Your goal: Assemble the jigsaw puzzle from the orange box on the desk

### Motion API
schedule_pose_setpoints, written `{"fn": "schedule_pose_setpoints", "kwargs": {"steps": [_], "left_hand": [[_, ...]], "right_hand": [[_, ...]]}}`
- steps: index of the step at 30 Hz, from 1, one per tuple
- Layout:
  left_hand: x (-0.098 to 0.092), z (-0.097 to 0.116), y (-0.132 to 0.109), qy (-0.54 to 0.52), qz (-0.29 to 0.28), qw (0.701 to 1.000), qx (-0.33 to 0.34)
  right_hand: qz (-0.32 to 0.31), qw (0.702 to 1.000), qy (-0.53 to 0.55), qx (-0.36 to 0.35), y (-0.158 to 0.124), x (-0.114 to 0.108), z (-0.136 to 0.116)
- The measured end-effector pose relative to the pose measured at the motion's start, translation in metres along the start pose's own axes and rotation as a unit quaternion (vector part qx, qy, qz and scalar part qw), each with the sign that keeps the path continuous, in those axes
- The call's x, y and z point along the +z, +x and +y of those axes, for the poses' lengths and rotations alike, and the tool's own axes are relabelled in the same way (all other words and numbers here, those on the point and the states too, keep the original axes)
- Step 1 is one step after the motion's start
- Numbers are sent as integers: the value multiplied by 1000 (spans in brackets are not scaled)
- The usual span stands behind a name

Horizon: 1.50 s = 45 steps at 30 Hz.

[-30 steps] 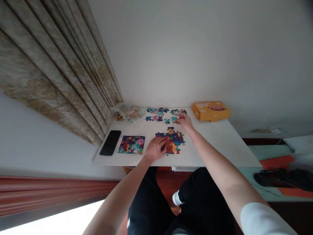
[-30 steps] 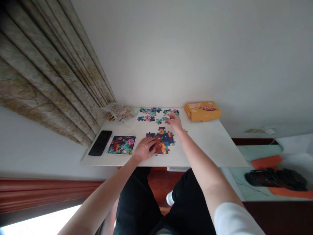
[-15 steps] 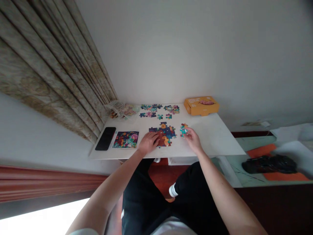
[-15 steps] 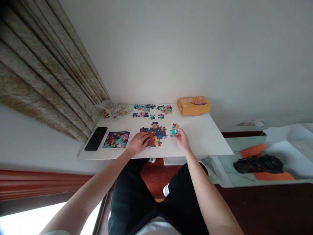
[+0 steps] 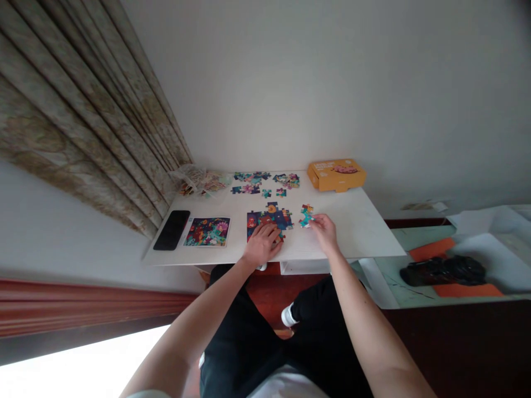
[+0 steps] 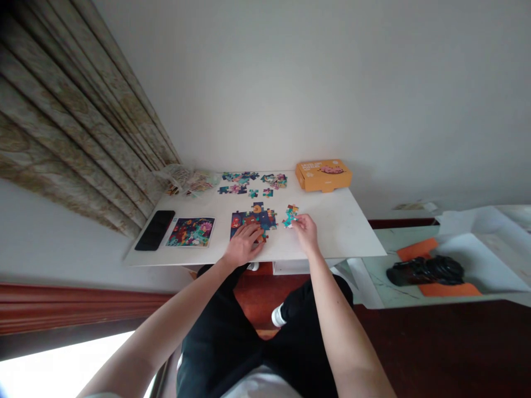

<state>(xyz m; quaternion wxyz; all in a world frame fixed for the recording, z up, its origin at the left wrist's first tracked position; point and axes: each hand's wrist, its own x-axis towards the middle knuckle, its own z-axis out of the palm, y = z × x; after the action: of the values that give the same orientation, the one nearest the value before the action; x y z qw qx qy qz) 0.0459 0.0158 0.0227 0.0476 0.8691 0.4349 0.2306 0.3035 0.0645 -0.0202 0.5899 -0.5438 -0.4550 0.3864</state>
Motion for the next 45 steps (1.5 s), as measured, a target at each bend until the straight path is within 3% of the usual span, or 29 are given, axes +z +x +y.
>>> {"fn": "schedule_pose_setpoints", "kwargs": {"steps": [6, 16, 23, 27, 34, 39, 45], "left_hand": [[4, -2, -1, -16, 0, 1000, -2], [4, -2, -1, -11, 20, 1000, -9], [9, -6, -3, -20, -2, 1000, 14], [8, -6, -3, -22, -2, 999, 27], [9, -7, -3, -19, -3, 999, 39], [10, -8, -2, -32, -36, 995, 87], [8, -7, -2, -38, -59, 994, 84]], "right_hand": [[-6, 1000, 4, -2, 0, -1, -7], [-170, 983, -44, 55, -19, -1, -21], [-277, 952, -120, 49, -9, 16, -22], [-256, 948, -190, -4, -11, 25, -20], [-176, 931, -269, -175, -27, 26, -17], [-198, 881, -335, -271, -47, 17, -20], [-217, 836, -418, -281, -59, 14, -22]]}}
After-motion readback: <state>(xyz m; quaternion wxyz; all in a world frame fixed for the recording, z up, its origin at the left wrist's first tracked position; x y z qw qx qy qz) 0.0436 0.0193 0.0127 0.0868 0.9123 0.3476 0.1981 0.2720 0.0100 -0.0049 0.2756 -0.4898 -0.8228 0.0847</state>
